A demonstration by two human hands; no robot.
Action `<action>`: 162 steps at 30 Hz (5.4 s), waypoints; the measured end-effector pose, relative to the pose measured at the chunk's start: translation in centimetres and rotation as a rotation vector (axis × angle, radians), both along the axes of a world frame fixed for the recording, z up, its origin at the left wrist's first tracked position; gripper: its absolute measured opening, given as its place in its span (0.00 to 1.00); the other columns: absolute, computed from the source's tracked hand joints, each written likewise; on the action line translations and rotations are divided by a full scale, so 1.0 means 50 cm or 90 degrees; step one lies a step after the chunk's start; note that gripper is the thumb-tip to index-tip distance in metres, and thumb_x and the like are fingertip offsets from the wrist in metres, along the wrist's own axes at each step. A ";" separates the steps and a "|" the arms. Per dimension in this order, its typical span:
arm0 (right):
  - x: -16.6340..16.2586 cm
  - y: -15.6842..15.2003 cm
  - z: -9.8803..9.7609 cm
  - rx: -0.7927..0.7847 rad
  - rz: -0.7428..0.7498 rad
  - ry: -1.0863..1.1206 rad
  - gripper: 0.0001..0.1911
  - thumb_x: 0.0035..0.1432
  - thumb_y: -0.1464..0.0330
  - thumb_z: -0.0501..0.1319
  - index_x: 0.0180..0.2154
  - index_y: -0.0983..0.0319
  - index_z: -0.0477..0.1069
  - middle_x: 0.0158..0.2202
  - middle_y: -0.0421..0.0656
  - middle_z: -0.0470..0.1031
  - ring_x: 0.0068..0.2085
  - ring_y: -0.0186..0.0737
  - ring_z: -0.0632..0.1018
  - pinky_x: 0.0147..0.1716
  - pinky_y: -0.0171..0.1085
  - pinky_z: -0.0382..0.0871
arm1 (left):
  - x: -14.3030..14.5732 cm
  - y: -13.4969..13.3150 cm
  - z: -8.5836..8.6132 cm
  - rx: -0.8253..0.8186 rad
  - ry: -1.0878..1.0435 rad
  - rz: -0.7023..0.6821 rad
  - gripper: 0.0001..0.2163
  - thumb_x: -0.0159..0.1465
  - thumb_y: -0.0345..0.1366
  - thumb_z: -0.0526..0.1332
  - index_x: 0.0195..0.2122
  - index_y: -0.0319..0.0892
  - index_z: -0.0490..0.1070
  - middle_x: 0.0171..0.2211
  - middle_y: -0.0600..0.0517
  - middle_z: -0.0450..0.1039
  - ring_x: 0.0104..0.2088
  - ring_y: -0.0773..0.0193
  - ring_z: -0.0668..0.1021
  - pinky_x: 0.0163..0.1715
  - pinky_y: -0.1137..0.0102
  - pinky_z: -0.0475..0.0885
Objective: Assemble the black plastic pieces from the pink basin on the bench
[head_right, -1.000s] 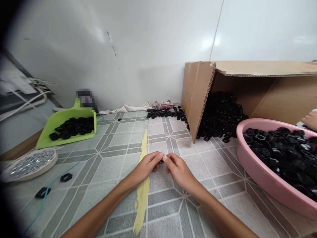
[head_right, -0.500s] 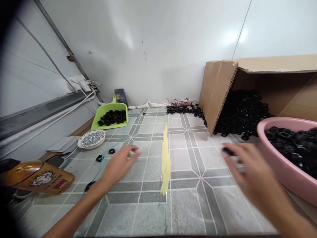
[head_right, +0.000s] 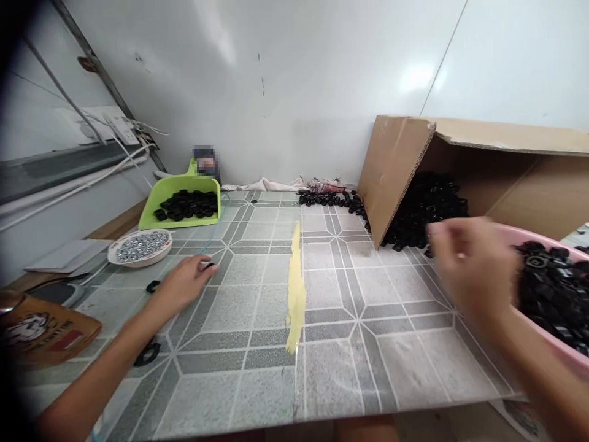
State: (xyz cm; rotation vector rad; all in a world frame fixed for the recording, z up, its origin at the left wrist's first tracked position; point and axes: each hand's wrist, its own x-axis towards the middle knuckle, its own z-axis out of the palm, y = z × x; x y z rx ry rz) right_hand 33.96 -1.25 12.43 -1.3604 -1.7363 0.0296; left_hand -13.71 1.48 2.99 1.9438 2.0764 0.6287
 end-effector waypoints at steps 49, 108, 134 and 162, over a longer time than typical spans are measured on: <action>-0.320 0.073 -0.234 -0.511 0.498 0.532 0.18 0.59 0.53 0.68 0.37 0.62 0.72 0.27 0.40 0.78 0.29 0.36 0.75 0.33 0.36 0.64 | 0.280 -0.009 -0.063 -0.246 -0.810 -0.289 0.20 0.67 0.57 0.56 0.35 0.43 0.63 0.25 0.57 0.71 0.20 0.72 0.69 0.23 0.74 0.61; -0.298 0.046 -0.253 -0.178 0.400 0.082 0.09 0.67 0.72 0.61 0.49 0.57 0.72 0.42 0.41 0.77 0.40 0.37 0.78 0.42 0.38 0.74 | 0.263 -0.012 -0.042 -0.389 -0.906 -0.243 0.18 0.68 0.53 0.59 0.33 0.43 0.60 0.23 0.59 0.65 0.19 0.76 0.59 0.21 0.75 0.51; -0.309 0.037 -0.263 -0.056 0.417 0.060 0.16 0.69 0.75 0.56 0.55 0.56 0.69 0.48 0.47 0.73 0.49 0.44 0.77 0.47 0.44 0.77 | 0.257 -0.009 -0.036 -0.424 -0.933 -0.242 0.17 0.69 0.51 0.59 0.35 0.42 0.62 0.23 0.59 0.61 0.20 0.74 0.56 0.21 0.73 0.47; -0.316 0.036 -0.214 -0.407 0.410 0.306 0.06 0.69 0.66 0.58 0.42 0.61 0.72 0.38 0.42 0.79 0.41 0.39 0.79 0.44 0.40 0.73 | 0.271 -0.018 -0.053 -0.286 -0.796 -0.282 0.17 0.69 0.53 0.57 0.37 0.44 0.61 0.27 0.58 0.69 0.19 0.75 0.62 0.20 0.75 0.52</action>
